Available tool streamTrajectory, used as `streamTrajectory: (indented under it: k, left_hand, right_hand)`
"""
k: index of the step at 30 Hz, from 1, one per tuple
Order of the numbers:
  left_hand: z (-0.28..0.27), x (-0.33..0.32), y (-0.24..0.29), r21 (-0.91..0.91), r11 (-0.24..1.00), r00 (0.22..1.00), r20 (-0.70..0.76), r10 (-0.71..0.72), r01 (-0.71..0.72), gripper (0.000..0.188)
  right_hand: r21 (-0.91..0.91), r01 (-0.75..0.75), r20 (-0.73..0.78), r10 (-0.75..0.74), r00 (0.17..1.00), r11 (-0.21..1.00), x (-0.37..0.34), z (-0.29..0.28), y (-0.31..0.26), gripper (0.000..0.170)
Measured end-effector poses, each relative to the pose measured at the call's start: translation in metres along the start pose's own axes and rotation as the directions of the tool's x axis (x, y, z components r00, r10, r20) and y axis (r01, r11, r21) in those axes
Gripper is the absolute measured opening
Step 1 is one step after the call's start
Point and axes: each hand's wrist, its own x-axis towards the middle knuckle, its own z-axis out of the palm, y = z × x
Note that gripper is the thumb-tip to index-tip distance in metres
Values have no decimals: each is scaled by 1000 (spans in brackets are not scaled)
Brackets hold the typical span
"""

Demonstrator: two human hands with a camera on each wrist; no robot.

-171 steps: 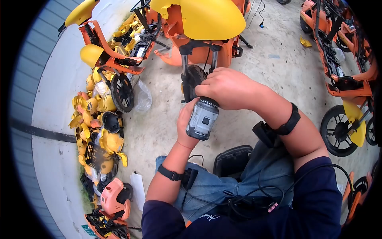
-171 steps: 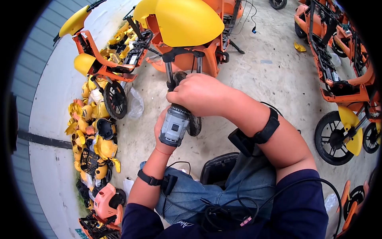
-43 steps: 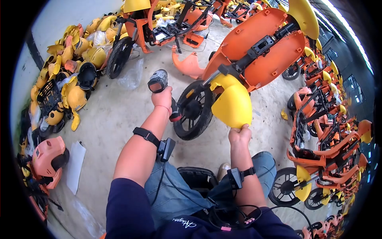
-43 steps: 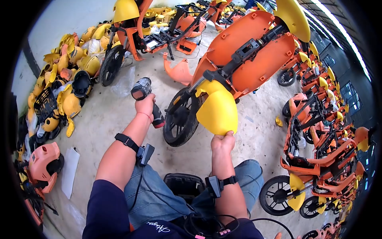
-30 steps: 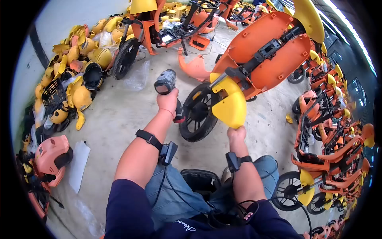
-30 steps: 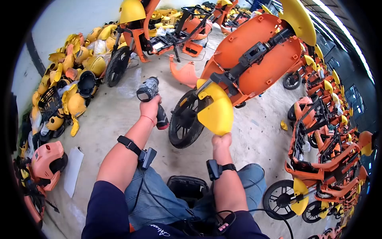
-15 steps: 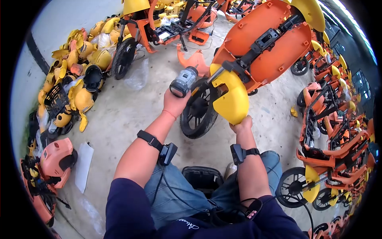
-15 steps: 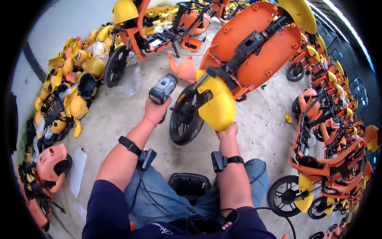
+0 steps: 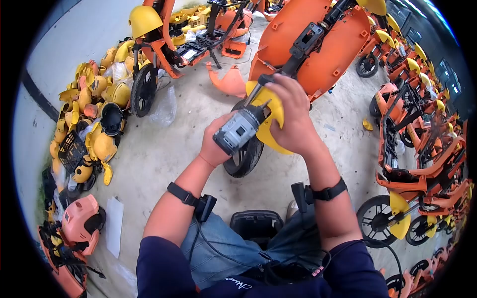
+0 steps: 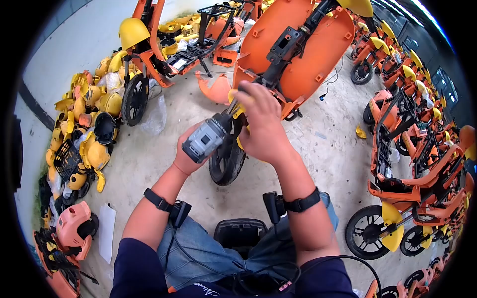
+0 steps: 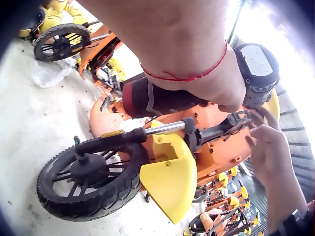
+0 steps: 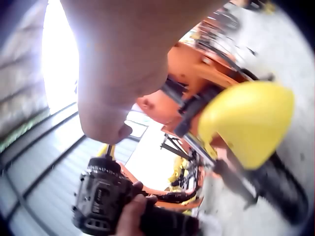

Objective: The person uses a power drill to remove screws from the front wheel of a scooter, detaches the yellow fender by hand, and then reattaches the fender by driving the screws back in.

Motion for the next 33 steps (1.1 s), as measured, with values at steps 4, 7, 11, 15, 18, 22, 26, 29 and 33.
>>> streamTrajectory:
  k: [4,7,11,15,18,22,26,29,33]
  left_hand:
    - [-18,6,20,171,968,968,203,145,-181,47]
    - [-29,13,21,374,774,839,412,355,-511,46]
    - [-23,8,17,441,731,842,405,357,-521,40]
    - [-4,-8,6,206,973,967,249,51,-104,42]
    - [13,-13,27,-86,944,920,270,-286,318,41]
    - [21,-19,22,-94,899,851,376,-367,429,41]
    - [28,-19,23,-58,884,830,377,-411,463,42]
    - [30,-17,18,-36,916,856,372,-359,400,45]
    - [36,-21,13,-61,919,866,365,-342,389,47]
  right_hand:
    - [-8,151,534,-123,836,989,15,-25,-11,45]
    - [-28,102,742,-48,669,994,13,-13,-3,34]
    - [-69,242,684,-130,718,968,-13,20,20,23]
    - [-115,227,302,-184,935,967,-25,19,22,21]
    - [-205,259,166,-228,960,944,-24,13,24,21]
    - [-229,273,182,-234,955,934,-38,18,37,21]
    - [-203,262,136,-238,962,943,-46,22,42,20]
    - [-224,261,88,-247,965,939,-49,22,45,17]
    - [-246,257,55,-251,966,934,-53,21,48,13]
